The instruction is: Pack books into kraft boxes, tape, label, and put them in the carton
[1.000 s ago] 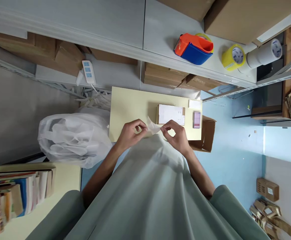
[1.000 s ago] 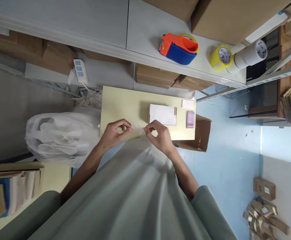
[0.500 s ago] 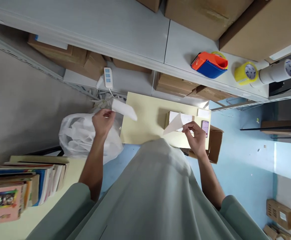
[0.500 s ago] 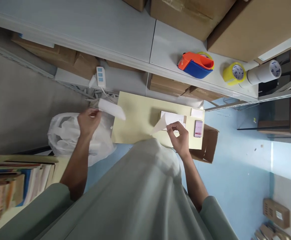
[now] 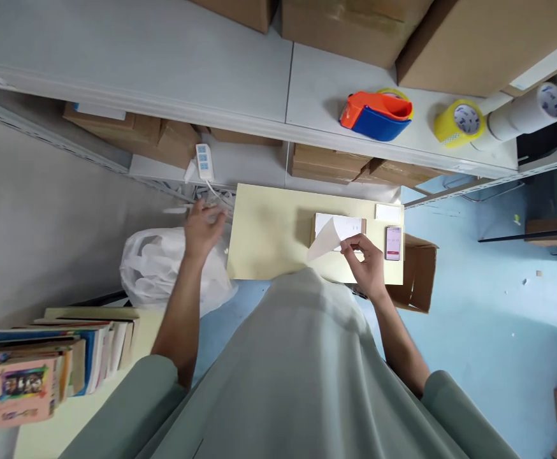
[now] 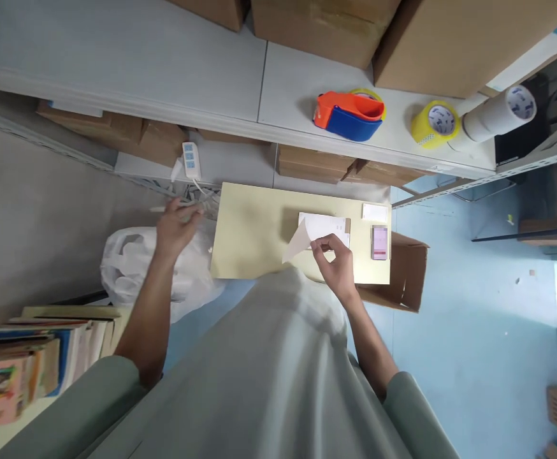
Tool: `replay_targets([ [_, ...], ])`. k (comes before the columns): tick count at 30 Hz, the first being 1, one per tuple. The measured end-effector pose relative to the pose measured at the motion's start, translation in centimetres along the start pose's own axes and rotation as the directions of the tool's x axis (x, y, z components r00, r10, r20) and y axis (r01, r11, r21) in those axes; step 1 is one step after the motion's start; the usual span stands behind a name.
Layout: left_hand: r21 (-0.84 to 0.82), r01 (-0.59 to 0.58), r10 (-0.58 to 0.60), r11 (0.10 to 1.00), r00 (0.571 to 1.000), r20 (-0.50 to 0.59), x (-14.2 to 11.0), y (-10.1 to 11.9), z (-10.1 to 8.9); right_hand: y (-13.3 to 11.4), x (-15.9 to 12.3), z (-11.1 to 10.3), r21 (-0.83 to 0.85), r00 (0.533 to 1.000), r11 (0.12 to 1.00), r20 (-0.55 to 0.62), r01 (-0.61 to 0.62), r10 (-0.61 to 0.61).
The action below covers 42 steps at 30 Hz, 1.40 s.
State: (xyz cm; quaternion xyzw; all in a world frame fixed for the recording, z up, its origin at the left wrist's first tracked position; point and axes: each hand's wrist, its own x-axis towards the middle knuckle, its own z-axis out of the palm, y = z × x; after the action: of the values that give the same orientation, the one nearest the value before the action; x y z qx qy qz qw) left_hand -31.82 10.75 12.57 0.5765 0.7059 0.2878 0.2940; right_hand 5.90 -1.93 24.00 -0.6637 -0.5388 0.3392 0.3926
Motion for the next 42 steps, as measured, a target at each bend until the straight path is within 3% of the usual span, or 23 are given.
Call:
replay_targets([
  [2,-0.144,0.028,-0.020,0.989,0.998,0.057,-2.6,4.1,2.7,1.0,0.1,-0.7,-0.013,1.000,1.000,-0.007,0.024,-0.024],
  [4,-0.334,0.057,0.009,0.941,0.981,0.194,-5.6,8.5,5.2,1.9,0.1,-1.4,-0.044,0.998,0.997,-0.005,0.066,-0.067],
  [7,-0.500,0.235,-0.017,0.834,0.915,0.402,-9.9,14.5,8.2,3.3,-0.2,-2.4,-0.118,0.992,0.985,0.014,0.128,-0.127],
  [9,-0.537,0.320,-0.046,0.780,0.886,0.461,-12.1,17.3,9.9,4.0,-0.5,-2.9,-0.164,0.988,0.974,0.038,0.157,-0.152],
  [12,-0.542,0.412,-0.104,0.733,0.855,0.509,-14.2,19.6,12.0,5.1,-1.0,-3.6,-0.202,0.983,0.963,0.082,0.179,-0.165],
  [22,-0.528,0.535,-0.230,0.660,0.813,0.535,-17.4,21.6,16.4,9.2,-2.6,-5.2,-0.177,0.976,0.971,0.173,0.160,-0.129],
  [30,-0.583,0.558,-0.308,0.590,0.824,0.476,-19.8,22.0,18.9,11.1,-2.9,-6.0,-0.103,0.964,0.987,0.246,0.127,-0.098],
  [33,-0.598,0.566,-0.332,0.568,0.822,0.463,-19.8,21.4,19.3,11.8,-2.4,-7.4,-0.040,0.975,0.998,0.220,0.044,-0.034],
  [37,-0.608,0.601,-0.391,0.518,0.799,0.457,-19.0,20.3,19.2,13.8,-1.2,-9.8,0.090,0.990,0.990,0.090,-0.112,0.104],
  [42,-0.587,0.626,-0.390,0.513,0.779,0.491,-18.2,19.3,19.0,16.9,-0.5,-11.0,0.186,0.950,0.932,0.069,-0.312,0.304],
])
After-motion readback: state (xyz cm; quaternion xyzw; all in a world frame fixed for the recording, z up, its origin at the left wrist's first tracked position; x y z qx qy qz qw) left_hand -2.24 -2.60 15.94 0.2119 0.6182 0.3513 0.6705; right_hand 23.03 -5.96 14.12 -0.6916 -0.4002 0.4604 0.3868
